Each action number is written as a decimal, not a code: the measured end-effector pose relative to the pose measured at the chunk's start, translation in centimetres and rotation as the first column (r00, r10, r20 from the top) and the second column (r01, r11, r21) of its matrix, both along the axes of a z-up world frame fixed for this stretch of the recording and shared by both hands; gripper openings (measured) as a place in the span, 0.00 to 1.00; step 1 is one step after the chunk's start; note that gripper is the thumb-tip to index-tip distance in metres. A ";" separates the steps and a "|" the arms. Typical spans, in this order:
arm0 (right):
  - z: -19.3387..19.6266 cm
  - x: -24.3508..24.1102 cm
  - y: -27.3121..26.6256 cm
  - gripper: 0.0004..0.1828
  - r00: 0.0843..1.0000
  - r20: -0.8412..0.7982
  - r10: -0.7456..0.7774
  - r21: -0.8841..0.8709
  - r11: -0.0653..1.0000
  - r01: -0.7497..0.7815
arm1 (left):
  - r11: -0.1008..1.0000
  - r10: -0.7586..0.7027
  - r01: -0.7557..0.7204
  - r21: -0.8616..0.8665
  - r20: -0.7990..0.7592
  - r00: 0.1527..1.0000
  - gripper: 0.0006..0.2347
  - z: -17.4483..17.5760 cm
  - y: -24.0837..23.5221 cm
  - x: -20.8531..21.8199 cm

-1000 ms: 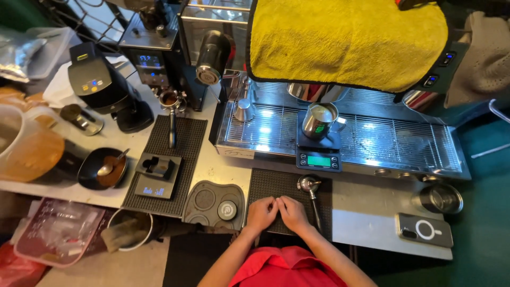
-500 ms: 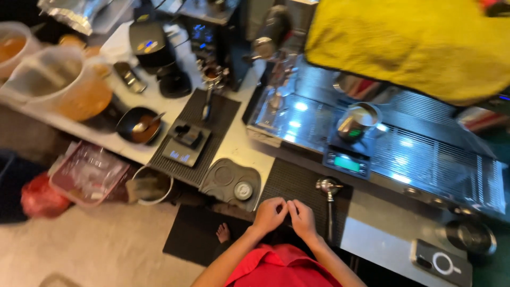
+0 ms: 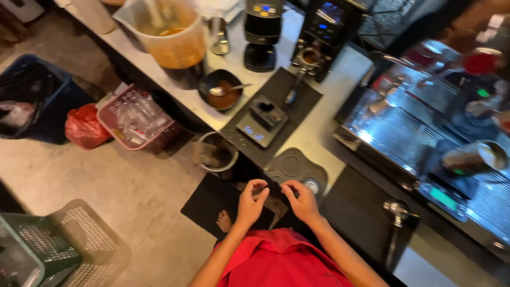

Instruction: The person steams milk in a metal pitcher using an espresso machine, then grinds coffee beans into a portafilter. They add a spoonful of brown powder to the grounds, tamp the mixture, and lock the portafilter into the espresso machine group head.

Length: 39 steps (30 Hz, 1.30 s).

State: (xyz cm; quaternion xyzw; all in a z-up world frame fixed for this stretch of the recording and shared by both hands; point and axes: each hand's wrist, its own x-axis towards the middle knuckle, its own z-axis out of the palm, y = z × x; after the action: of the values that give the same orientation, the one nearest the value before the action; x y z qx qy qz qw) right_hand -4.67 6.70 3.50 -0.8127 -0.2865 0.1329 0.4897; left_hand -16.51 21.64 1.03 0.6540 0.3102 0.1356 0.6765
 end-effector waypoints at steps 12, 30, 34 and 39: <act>2.5 -5.1 17.5 0.08 0.997 0.018 0.071 -0.016 0.997 -0.071 | 0.996 0.038 -0.032 0.084 -0.076 0.996 0.12 -0.3 18.0 -5.7; -5.4 5.5 15.4 0.25 0.861 -0.016 -0.509 0.140 0.851 0.506 | 0.852 -0.384 0.433 0.296 -0.211 0.899 0.26 3.0 23.6 9.2; -4.9 6.2 16.2 0.27 0.833 -0.030 -0.553 0.123 0.825 0.552 | 0.812 -0.439 0.500 0.301 -0.249 0.863 0.28 4.2 23.8 12.2; -6.9 6.3 17.4 0.28 0.799 0.095 -0.594 0.052 0.804 0.592 | 0.621 -0.605 0.628 0.469 -0.223 0.765 0.42 1.0 25.5 14.5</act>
State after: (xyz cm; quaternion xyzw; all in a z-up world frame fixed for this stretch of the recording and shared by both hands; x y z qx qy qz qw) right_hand 1.59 24.14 -3.37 -0.8626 -0.0448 -0.0733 0.4986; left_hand -2.02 47.19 2.07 0.8796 0.0337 -0.0405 0.4728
